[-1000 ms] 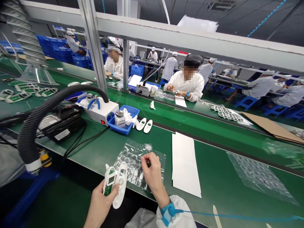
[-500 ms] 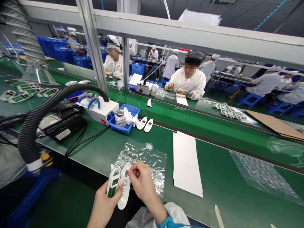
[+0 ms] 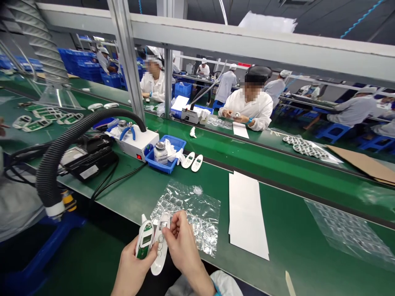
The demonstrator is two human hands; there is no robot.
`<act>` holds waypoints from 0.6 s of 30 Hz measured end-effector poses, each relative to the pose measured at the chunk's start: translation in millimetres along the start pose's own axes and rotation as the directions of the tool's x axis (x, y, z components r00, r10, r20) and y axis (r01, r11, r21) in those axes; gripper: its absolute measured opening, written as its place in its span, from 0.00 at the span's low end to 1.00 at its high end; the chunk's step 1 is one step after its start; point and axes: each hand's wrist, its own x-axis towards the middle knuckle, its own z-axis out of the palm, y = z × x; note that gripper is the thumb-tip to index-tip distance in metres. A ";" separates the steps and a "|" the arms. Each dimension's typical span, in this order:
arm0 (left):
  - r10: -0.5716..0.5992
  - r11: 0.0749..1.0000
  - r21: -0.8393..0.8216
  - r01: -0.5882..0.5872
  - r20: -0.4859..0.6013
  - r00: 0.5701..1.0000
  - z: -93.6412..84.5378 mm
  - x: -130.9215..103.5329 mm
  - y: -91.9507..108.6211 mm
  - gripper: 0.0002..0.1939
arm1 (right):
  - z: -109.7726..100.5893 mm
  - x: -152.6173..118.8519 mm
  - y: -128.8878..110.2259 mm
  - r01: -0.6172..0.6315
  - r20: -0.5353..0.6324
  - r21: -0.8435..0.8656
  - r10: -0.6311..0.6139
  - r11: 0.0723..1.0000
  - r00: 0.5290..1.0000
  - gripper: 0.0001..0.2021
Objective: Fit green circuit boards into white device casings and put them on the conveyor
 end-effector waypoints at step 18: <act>-0.479 0.708 -0.705 -0.027 -0.509 0.715 -181.1 49.0 -88.6 0.21 | 275.3 43.1 -2.6 -0.583 0.633 0.318 0.290 0.748 0.718 0.29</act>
